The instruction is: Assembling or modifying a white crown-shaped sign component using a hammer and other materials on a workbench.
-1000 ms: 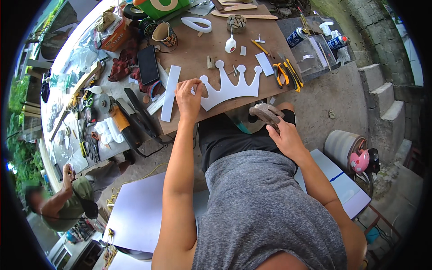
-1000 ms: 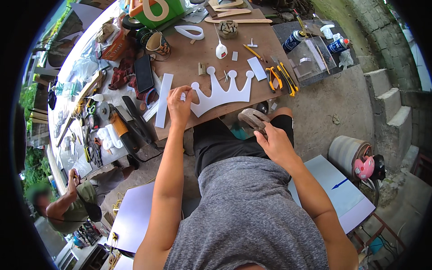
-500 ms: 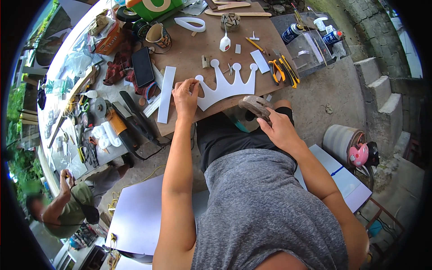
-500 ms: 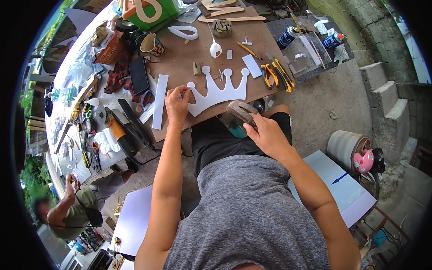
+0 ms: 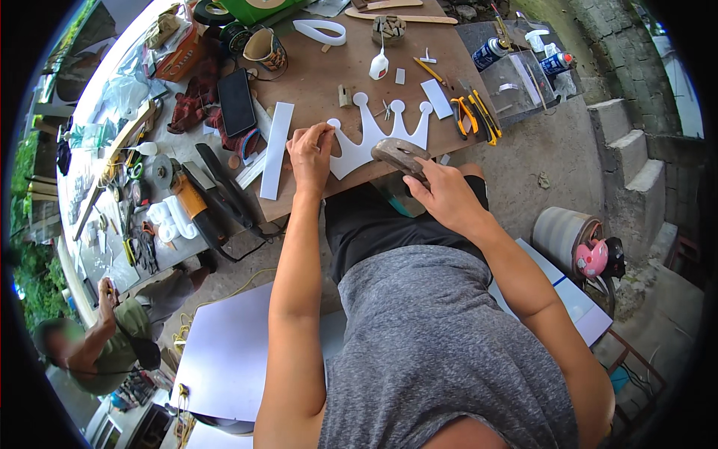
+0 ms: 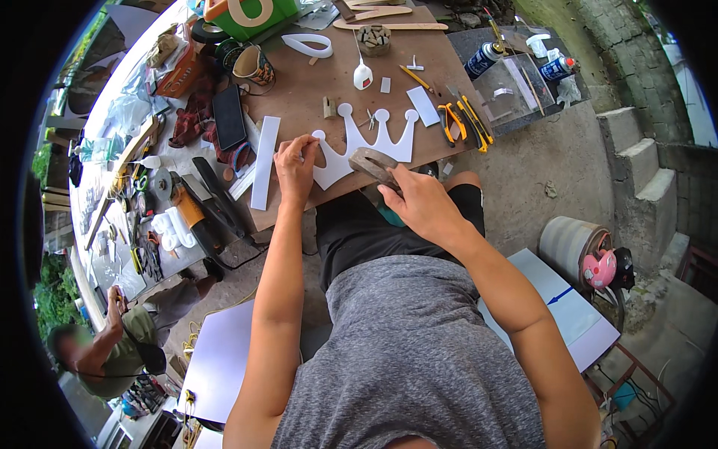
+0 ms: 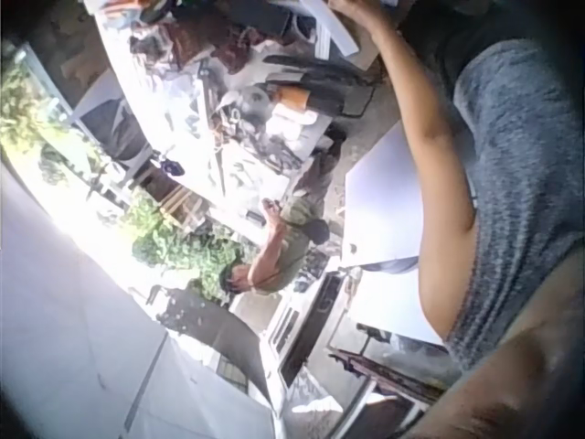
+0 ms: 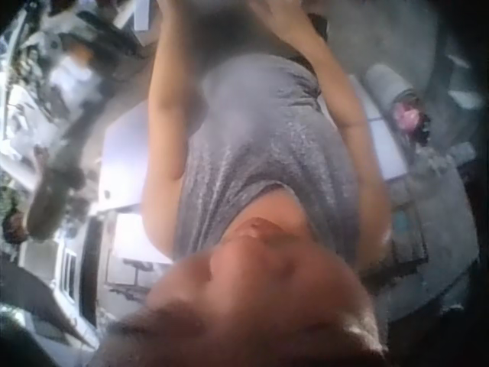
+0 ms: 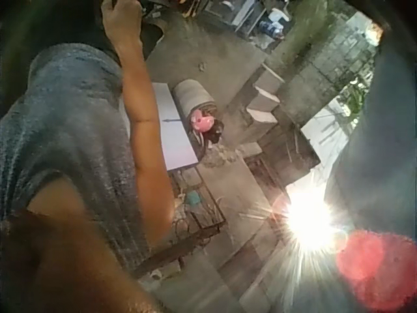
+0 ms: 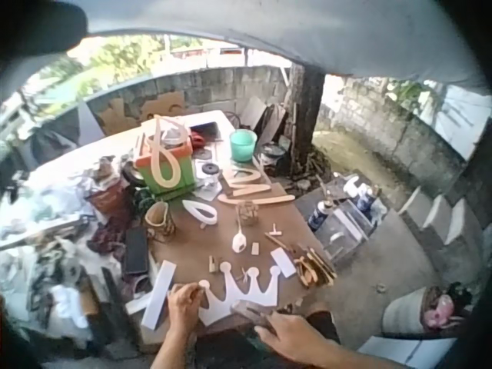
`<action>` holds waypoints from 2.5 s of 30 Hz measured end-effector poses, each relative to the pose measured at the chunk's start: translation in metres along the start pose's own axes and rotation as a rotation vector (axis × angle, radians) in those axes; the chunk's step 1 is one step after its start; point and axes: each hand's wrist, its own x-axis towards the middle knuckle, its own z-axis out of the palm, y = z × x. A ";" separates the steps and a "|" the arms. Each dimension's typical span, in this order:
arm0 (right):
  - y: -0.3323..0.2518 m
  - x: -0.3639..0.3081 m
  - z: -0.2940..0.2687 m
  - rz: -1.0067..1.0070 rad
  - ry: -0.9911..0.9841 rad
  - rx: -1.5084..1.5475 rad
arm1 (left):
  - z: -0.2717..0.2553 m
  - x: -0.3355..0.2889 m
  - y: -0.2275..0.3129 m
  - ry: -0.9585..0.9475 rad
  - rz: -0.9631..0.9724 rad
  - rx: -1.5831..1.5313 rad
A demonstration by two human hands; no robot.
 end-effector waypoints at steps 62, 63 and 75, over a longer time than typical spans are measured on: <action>0.039 -0.091 -0.015 0.301 0.027 0.008 | 0.077 0.054 0.088 -0.404 -0.140 0.288; 0.040 -0.091 -0.016 0.293 0.034 0.006 | 0.075 0.054 0.091 -0.413 -0.132 0.288; 0.041 -0.082 -0.014 0.205 0.062 0.059 | -0.012 -0.026 0.052 0.044 -0.193 -0.168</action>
